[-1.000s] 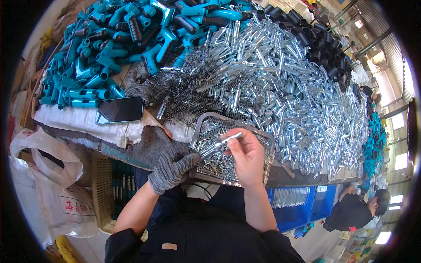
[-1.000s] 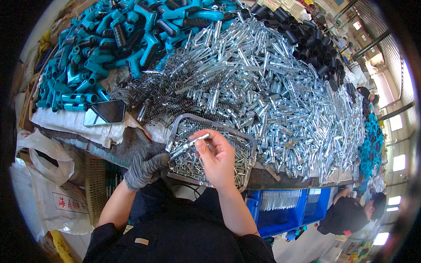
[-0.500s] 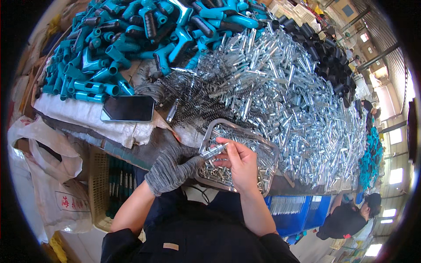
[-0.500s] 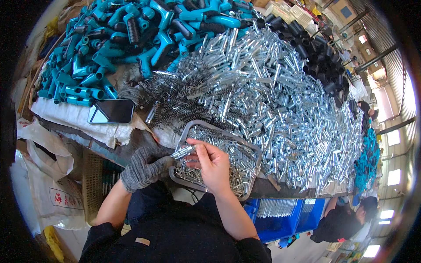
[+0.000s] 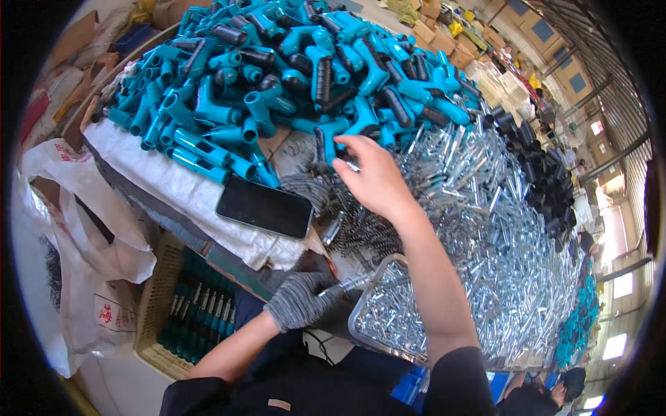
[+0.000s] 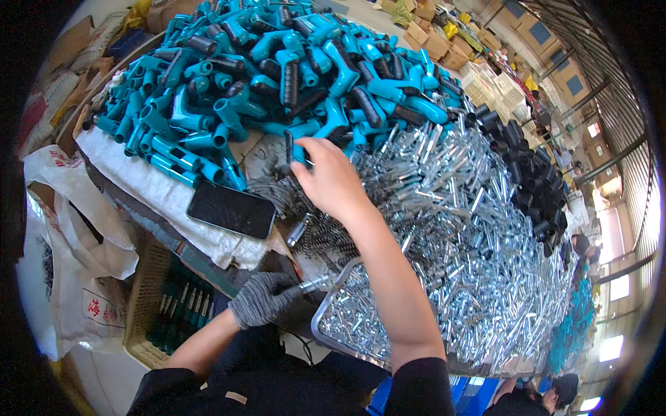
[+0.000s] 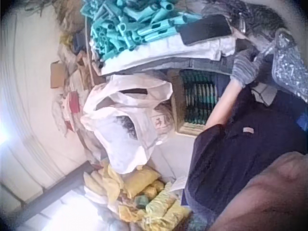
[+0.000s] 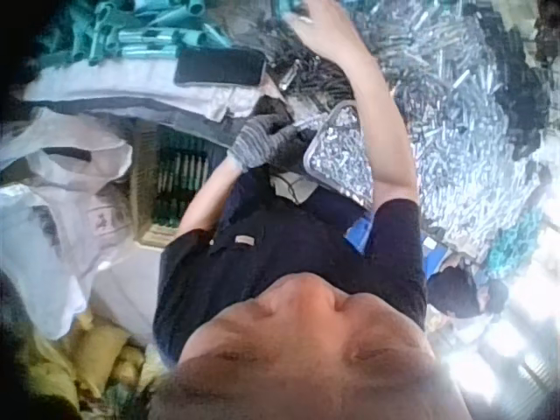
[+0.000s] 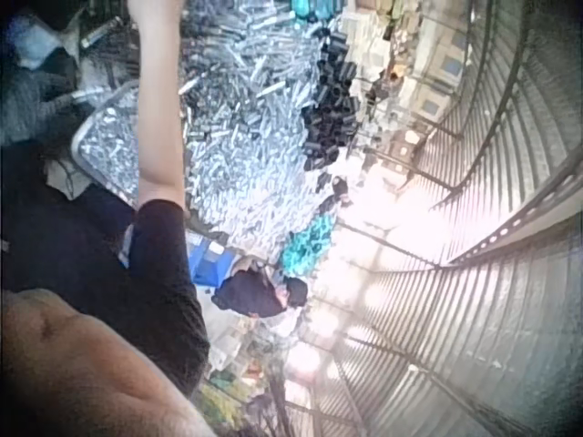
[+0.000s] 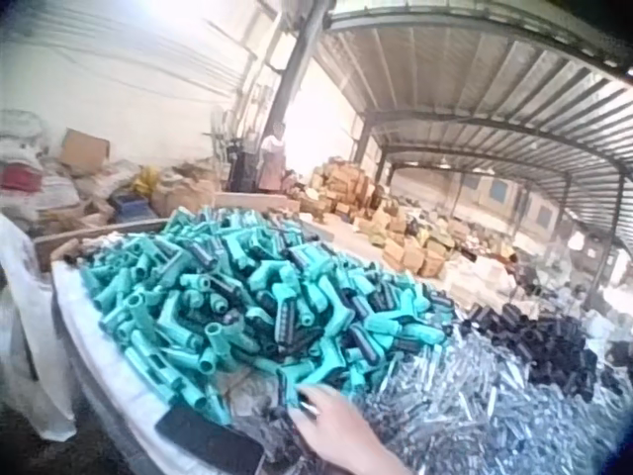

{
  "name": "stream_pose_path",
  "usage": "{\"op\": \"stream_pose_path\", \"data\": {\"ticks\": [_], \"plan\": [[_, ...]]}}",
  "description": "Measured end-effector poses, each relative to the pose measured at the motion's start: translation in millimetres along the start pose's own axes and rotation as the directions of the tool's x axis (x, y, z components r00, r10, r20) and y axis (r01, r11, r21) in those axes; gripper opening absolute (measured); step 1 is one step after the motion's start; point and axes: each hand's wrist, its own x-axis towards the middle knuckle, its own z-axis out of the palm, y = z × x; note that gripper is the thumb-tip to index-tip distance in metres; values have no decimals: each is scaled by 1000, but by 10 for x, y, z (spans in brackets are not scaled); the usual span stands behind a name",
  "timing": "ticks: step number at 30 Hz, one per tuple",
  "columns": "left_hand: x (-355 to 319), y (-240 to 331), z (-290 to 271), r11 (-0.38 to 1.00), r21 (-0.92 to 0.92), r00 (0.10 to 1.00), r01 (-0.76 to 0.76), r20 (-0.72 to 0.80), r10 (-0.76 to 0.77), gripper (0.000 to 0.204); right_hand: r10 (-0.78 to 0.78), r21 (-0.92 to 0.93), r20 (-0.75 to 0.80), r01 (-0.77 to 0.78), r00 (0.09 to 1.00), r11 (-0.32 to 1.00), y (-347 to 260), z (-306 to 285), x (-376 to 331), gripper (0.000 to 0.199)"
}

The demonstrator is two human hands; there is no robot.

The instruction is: The person assembles tools by fitting metal tubes and pins into plastic handles by hand, then places the completed assemblies into a plastic basket.

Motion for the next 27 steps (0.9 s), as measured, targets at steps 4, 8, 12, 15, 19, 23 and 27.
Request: {"op": "stream_pose_path", "data": {"ticks": [4, 8, 12, 15, 19, 23, 27], "plan": [[29, 65, -12, 999, 14, 998, -41, 57, 40, 29, -63, -212, 94, 81, 994, 974, 300, 617, 735, 35], [39, 48, -12, 1000, -4, 997, 18, 80, -17, 29, 136, -381, 249, -32, 959, 924, 286, 1016, 1070, 36], [19, -2, 24, 998, -51, 997, 30, 75, -26, 27, 222, -533, 239, -63, 945, 844, 166, 1070, 1094, 34], [44, 9, 30, 995, -105, 997, -4, 72, 12, 31, -139, -372, 68, 155, 988, 915, 231, 767, 908, 22], [33, 29, -24, 997, -72, 999, -4, 42, 7, 35, -206, 18, -234, 216, 950, 976, -101, 74, 451, 33], [17, -34, -12, 1000, 8, 999, -24, 32, 24, 25, 374, 508, -244, -211, 895, 835, -245, -519, -587, 30], [89, -49, -24, 992, -109, 991, -61, 109, 73, 33, 547, 681, -206, -282, 812, 676, -233, -951, -1735, 53]]}}
